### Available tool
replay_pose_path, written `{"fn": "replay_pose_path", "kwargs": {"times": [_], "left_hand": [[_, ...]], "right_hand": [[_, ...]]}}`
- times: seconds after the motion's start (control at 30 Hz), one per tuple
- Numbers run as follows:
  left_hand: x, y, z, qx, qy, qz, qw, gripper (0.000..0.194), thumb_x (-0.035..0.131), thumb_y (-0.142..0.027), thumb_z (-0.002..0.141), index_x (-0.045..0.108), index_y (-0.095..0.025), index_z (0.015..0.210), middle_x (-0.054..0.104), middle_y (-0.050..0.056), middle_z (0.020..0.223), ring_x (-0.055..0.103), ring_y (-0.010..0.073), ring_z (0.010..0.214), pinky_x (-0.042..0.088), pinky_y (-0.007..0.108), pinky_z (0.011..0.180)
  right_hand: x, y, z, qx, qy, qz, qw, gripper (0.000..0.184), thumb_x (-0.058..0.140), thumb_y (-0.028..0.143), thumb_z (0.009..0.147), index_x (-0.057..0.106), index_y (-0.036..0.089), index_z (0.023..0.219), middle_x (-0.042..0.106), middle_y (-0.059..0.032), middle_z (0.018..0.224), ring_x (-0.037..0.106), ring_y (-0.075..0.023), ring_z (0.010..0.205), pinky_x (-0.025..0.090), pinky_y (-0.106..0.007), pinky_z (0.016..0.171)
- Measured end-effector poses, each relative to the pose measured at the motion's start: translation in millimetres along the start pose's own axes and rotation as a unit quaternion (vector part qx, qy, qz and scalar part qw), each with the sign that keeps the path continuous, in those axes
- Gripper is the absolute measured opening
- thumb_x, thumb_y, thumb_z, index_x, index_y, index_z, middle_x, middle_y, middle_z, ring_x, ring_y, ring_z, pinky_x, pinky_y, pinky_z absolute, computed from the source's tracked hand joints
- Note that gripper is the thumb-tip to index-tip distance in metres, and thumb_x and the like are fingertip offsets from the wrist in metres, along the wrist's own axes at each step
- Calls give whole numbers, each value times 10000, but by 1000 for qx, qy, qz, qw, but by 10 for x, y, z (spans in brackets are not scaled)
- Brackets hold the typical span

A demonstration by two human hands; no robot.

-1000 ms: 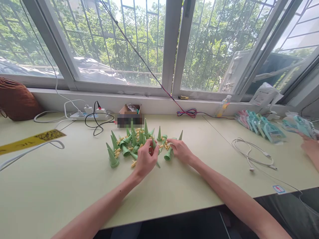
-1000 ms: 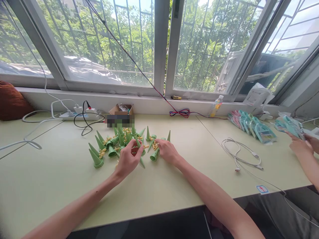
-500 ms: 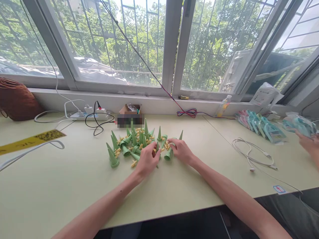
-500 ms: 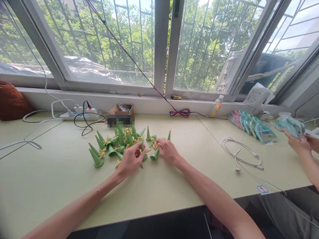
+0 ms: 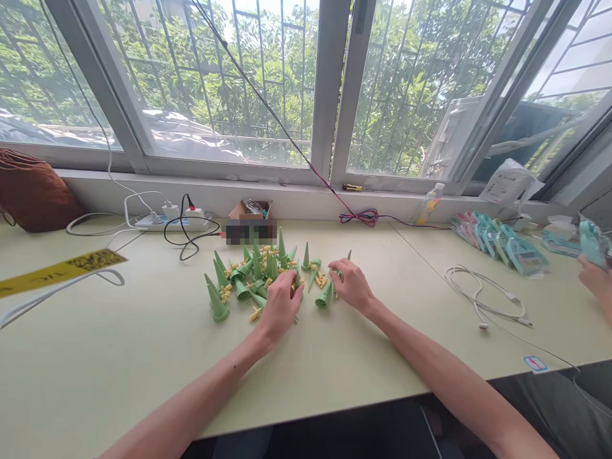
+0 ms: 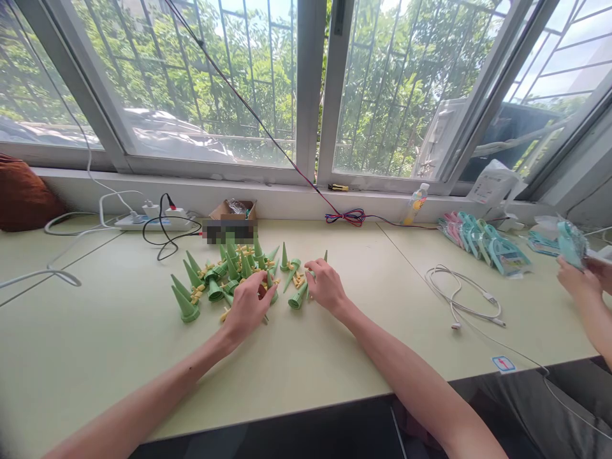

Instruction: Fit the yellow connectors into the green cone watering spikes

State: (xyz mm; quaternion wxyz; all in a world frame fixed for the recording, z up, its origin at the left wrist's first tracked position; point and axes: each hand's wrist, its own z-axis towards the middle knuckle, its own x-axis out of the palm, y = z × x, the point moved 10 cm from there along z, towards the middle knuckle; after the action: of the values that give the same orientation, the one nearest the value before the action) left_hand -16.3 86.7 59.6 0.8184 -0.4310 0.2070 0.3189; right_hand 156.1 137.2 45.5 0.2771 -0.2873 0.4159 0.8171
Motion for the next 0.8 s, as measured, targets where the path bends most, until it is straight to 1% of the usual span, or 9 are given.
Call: {"fn": "replay_pose_path", "kwargs": {"times": [0.1, 0.17, 0.27, 0.37, 0.43, 0.5, 0.57, 0.7, 0.8], "left_hand": [[12, 30, -9, -8, -1, -7, 1000, 35, 535, -212, 883, 506, -193, 884, 566, 2, 808, 508, 111, 556, 455, 265, 628], [2, 21, -14, -14, -11, -19, 1000, 160, 579, -230, 867, 514, -190, 1007, 580, 9, 882, 502, 88, 523, 473, 268, 624], [-90, -59, -21, -13, -50, -42, 998, 313, 626, -283, 853, 479, -192, 1114, 571, 26, 986, 478, 52, 477, 478, 255, 578], [-287, -215, -50, 20, -122, -50, 991, 278, 630, -294, 856, 477, -191, 1063, 541, 43, 1043, 435, 30, 468, 440, 228, 515], [-382, -302, -82, 47, -155, -54, 985, 215, 625, -274, 862, 489, -193, 1007, 546, 17, 968, 415, 31, 473, 419, 213, 507], [-345, -355, -92, 70, -133, -63, 987, 127, 593, -245, 884, 500, -199, 958, 541, -31, 797, 413, 49, 477, 397, 199, 505], [-208, -377, -97, 86, -75, -67, 991, 56, 554, -228, 907, 513, -203, 936, 511, -60, 667, 413, 66, 484, 381, 195, 511], [88, -351, -129, 89, 40, -67, 993, 61, 511, -249, 939, 537, -200, 914, 490, -67, 603, 411, 80, 502, 362, 202, 528], [133, -306, -125, 71, 59, -78, 993, 90, 497, -267, 948, 540, -199, 908, 493, -64, 602, 411, 85, 511, 355, 204, 532]], "right_hand": [[-23, 28, -1, -1, -1, -8, 1000, 149, 531, 184, 922, 668, 185, 981, 632, -43, 915, 481, -101, 569, 431, -252, 658], [-20, 66, -6, -6, 8, -9, 1000, 149, 532, 226, 934, 673, 189, 903, 617, -21, 808, 478, -107, 578, 406, -241, 641], [35, 116, -23, -3, 47, 2, 999, 248, 521, 310, 958, 666, 192, 796, 548, 21, 616, 437, -106, 539, 351, -228, 584], [118, 198, -57, -10, 100, 24, 995, 314, 522, 386, 965, 664, 195, 759, 438, 56, 510, 356, -90, 480, 300, -224, 539], [166, 268, -87, -25, 130, 37, 990, 314, 542, 415, 954, 667, 197, 765, 411, 65, 498, 350, -82, 474, 287, -219, 535], [218, 328, -124, -42, 159, 39, 986, 290, 582, 422, 930, 668, 195, 771, 422, 69, 499, 358, -75, 472, 281, -216, 533], [275, 378, -166, -60, 187, 35, 980, 264, 626, 416, 898, 661, 189, 766, 443, 69, 502, 362, -69, 469, 277, -215, 525], [343, 446, -227, -94, 213, 40, 972, 157, 651, 321, 867, 649, 183, 794, 486, 65, 529, 384, -68, 480, 293, -210, 523], [329, 469, -231, -109, 198, 53, 973, 67, 635, 251, 859, 655, 188, 850, 502, 63, 544, 407, -72, 495, 317, -204, 540]]}}
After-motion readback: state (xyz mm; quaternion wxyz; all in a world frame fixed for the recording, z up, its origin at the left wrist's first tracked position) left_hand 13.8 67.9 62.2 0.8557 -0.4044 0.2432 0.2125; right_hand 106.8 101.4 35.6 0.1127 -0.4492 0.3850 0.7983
